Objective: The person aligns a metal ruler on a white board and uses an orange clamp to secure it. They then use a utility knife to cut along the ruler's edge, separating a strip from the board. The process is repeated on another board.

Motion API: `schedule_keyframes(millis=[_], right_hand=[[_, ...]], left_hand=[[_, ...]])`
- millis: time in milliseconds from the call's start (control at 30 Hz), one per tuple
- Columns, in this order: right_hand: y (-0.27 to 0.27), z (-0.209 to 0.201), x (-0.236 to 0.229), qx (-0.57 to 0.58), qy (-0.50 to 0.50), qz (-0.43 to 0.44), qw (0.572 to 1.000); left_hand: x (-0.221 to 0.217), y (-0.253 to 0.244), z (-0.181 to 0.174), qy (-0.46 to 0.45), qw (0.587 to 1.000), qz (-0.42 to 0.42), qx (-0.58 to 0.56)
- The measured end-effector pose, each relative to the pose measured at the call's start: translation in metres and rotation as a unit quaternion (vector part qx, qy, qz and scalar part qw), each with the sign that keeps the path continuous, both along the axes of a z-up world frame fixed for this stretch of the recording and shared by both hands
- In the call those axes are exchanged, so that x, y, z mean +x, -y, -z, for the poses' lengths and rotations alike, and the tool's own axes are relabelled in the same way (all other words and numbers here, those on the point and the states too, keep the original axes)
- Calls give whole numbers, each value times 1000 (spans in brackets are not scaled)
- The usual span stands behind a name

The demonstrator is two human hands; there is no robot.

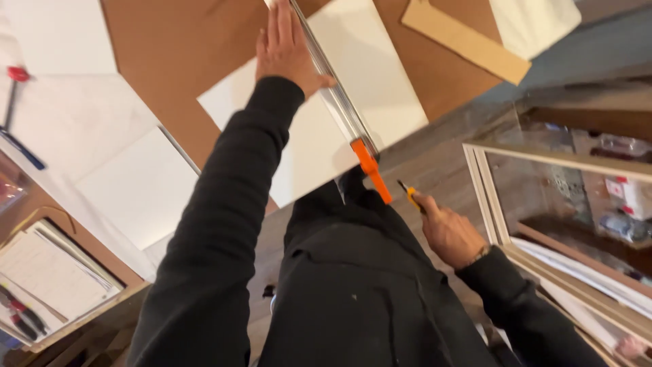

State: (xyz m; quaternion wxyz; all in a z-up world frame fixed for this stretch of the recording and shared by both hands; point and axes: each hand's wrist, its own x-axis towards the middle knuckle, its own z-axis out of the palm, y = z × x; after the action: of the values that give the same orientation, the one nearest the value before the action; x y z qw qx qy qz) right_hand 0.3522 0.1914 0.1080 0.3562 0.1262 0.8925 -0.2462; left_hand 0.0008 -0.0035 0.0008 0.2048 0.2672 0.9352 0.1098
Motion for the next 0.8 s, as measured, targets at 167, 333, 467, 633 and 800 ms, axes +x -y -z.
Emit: schedule_keyframes(millis=[167, 333, 467, 633, 800], right_hand=[[8, -19, -42, -29, -99, 67, 992], [22, -16, -126, -83, -283, 63, 953], [32, 9, -194, -93, -321, 19, 942], [42, 34, -252, -56, -275, 38, 959], [42, 49, -266, -55, -284, 18, 957]], left_hand=[[-7, -7, -7, 5, 1000, -6, 18], [-5, -2, 6, 8, 1000, -6, 23], [-4, -2, 0, 5, 1000, -11, 29], [-3, -4, -8, 20, 999, -17, 18], [-5, -4, -9, 14, 999, -27, 19]])
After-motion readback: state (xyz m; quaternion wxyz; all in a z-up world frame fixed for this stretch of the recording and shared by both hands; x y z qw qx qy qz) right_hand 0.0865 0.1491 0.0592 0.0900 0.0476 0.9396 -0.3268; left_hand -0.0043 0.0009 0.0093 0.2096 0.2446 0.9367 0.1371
